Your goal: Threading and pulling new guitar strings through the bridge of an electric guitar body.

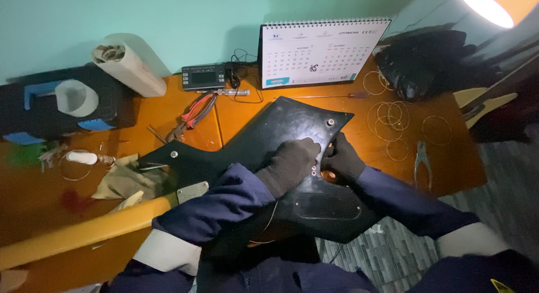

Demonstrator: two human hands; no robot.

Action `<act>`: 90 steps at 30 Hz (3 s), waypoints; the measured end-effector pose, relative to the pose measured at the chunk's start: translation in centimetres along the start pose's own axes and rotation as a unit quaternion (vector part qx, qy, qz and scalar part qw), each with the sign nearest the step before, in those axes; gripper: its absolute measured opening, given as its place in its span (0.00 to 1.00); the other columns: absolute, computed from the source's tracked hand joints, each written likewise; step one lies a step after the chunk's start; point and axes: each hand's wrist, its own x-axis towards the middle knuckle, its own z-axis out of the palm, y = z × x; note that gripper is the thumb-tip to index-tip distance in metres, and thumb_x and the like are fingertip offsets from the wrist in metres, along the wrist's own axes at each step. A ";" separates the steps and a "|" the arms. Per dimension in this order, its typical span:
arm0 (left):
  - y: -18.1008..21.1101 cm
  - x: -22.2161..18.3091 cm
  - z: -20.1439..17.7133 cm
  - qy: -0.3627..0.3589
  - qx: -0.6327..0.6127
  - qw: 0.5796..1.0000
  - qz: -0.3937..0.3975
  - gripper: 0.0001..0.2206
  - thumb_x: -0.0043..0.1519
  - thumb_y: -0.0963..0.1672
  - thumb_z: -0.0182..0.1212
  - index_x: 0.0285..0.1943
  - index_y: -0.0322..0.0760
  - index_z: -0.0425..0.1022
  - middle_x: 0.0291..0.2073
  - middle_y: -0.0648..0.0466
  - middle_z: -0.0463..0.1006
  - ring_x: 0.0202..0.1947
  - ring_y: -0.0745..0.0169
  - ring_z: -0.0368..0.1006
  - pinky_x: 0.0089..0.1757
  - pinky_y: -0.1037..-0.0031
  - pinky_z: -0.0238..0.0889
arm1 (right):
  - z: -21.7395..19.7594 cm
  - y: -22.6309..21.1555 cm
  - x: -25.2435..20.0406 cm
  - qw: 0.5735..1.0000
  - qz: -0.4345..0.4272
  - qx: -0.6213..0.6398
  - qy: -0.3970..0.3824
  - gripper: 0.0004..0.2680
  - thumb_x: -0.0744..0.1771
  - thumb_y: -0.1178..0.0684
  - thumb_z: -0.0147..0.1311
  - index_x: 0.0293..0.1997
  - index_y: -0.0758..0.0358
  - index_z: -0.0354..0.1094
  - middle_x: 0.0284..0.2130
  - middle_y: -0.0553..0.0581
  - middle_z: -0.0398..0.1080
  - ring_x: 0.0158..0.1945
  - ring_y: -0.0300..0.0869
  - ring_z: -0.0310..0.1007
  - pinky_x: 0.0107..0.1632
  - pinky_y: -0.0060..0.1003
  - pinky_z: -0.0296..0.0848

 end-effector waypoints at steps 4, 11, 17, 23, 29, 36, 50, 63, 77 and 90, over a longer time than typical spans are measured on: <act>0.1 -1.3 -1.6 0.000 -0.146 0.988 -0.052 0.05 0.65 0.46 0.60 0.39 0.43 0.75 0.30 0.57 0.76 0.24 0.67 0.69 0.29 0.80 0.58 | -0.2 -1.0 -0.7 0.999 0.001 0.039 -0.007 0.24 0.55 0.64 0.68 0.51 0.59 0.60 0.23 0.57 0.74 0.36 0.52 0.80 0.47 0.44 0.73; -0.2 -1.4 -1.4 0.014 -0.181 0.981 -0.075 0.01 0.63 0.43 0.61 0.41 0.44 0.76 0.33 0.54 0.76 0.28 0.71 0.71 0.28 0.83 0.56 | 0.0 0.5 0.2 0.999 -0.049 0.008 -0.002 0.27 0.55 0.59 0.71 0.56 0.69 0.60 0.43 0.76 0.72 0.51 0.68 0.73 0.51 0.56 0.70; 0.0 0.3 0.3 -0.035 -0.015 0.999 0.022 0.04 0.59 0.41 0.64 0.35 0.44 0.73 0.32 0.60 0.71 0.26 0.76 0.66 0.29 0.77 0.55 | -0.1 -3.6 -2.7 0.999 -0.038 0.024 -0.004 0.25 0.58 0.59 0.71 0.57 0.68 0.60 0.38 0.69 0.73 0.47 0.61 0.76 0.49 0.51 0.72; -1.0 -0.3 -0.3 0.017 -0.042 0.998 0.040 0.11 0.54 0.40 0.66 0.40 0.45 0.67 0.33 0.61 0.66 0.24 0.72 0.68 0.23 0.80 0.55 | -0.1 -3.8 -1.7 0.998 -0.001 0.063 -0.003 0.25 0.55 0.62 0.71 0.55 0.59 0.63 0.32 0.58 0.76 0.40 0.51 0.79 0.50 0.46 0.73; -1.9 -1.2 0.6 0.031 -0.107 0.993 0.027 0.09 0.57 0.41 0.63 0.41 0.45 0.68 0.34 0.59 0.66 0.23 0.73 0.69 0.25 0.82 0.58 | 0.3 -1.1 -0.6 1.000 0.020 0.016 0.003 0.24 0.56 0.62 0.68 0.55 0.55 0.63 0.27 0.53 0.76 0.35 0.49 0.80 0.47 0.43 0.74; -2.1 -1.8 -0.5 0.039 -0.255 0.966 -0.028 0.08 0.60 0.44 0.63 0.46 0.44 0.73 0.36 0.54 0.72 0.30 0.61 0.73 0.32 0.76 0.63 | 1.0 -0.8 -1.3 0.997 -0.019 0.069 0.020 0.24 0.55 0.65 0.67 0.56 0.63 0.65 0.39 0.64 0.75 0.46 0.51 0.74 0.54 0.48 0.72; -0.9 -1.2 4.7 0.202 -0.494 0.843 -0.075 0.12 0.63 0.48 0.64 0.51 0.40 0.80 0.37 0.46 0.83 0.40 0.46 0.80 0.40 0.73 0.72 | -19.7 13.4 0.1 0.980 -0.054 0.160 -0.107 0.14 0.65 0.60 0.57 0.55 0.68 0.57 0.46 0.74 0.70 0.46 0.64 0.74 0.47 0.60 0.74; -3.9 -1.8 -0.5 0.033 -0.553 0.823 -0.122 0.12 0.51 0.42 0.66 0.43 0.47 0.84 0.35 0.51 0.85 0.39 0.53 0.82 0.41 0.65 0.76 | -27.0 22.9 -8.1 0.735 -0.102 0.492 -0.455 0.10 0.72 0.42 0.46 0.55 0.47 0.68 0.44 0.53 0.71 0.47 0.45 0.71 0.52 0.45 0.70; -4.2 -1.2 -0.8 0.010 -0.529 0.840 -0.121 0.09 0.53 0.44 0.65 0.42 0.44 0.84 0.31 0.49 0.84 0.34 0.54 0.82 0.40 0.65 0.75 | -11.6 -2.9 -9.3 0.979 -0.176 -0.103 -0.001 0.09 0.70 0.49 0.52 0.55 0.40 0.72 0.41 0.43 0.79 0.47 0.38 0.78 0.53 0.36 0.73; -4.5 -1.3 -0.7 0.026 -0.547 0.831 -0.092 0.04 0.57 0.43 0.64 0.37 0.45 0.83 0.31 0.49 0.84 0.37 0.45 0.80 0.37 0.66 0.72 | -2.9 -1.0 -3.4 0.859 0.141 0.445 -0.208 0.22 0.61 0.57 0.48 0.64 0.54 0.61 0.49 0.71 0.74 0.16 0.48 0.66 0.15 0.38 0.59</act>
